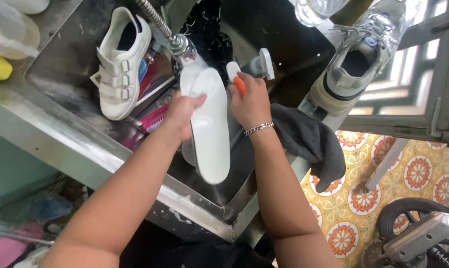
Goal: Clean a shoe insole using a brush and cleaning foam at a sink.
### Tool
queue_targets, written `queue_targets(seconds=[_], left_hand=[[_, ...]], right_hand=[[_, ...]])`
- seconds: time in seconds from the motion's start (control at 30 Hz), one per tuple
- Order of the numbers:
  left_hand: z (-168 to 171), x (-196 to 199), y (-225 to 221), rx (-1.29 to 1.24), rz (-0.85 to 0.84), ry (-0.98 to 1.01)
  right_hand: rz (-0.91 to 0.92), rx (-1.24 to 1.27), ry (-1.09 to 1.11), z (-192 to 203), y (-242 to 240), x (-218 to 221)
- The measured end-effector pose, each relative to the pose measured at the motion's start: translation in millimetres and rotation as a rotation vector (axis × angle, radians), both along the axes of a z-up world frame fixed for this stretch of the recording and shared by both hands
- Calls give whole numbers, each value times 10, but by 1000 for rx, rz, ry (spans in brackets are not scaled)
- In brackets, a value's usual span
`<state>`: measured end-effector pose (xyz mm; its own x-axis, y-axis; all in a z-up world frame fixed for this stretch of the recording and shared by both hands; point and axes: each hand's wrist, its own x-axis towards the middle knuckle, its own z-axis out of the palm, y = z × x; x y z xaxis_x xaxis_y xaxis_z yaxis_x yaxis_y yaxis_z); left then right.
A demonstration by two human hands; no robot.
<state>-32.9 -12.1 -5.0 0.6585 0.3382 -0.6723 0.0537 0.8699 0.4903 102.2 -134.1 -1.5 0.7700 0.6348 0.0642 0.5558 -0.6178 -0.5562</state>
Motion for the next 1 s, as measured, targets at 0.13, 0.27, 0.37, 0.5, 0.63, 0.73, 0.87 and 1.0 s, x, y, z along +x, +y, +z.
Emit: queue_targets(seconds=[0.13, 0.27, 0.37, 0.5, 0.63, 0.73, 0.87, 1.0], left_hand=[[-228, 46, 99, -39, 103, -48], [-360, 98, 145, -35, 143, -89], [-428, 126, 186, 24, 206, -133], [-628, 190, 306, 119, 284, -185], [-974, 286, 474, 134, 387, -11], [-765, 350, 587, 193, 442, 108], [-852, 362, 738, 280, 526, 71], [-866, 338, 838, 321, 584, -147]], right_hand=[[166, 6, 154, -147, 34, -39], [111, -270, 622, -77, 136, -101], [129, -76, 986, -21, 133, -166], [326, -15, 798, -60, 163, -182], [267, -196, 712, -118, 243, -197], [280, -107, 721, -171, 295, -211], [227, -111, 745, 33, 484, -291], [163, -31, 603, -112, 556, -306]])
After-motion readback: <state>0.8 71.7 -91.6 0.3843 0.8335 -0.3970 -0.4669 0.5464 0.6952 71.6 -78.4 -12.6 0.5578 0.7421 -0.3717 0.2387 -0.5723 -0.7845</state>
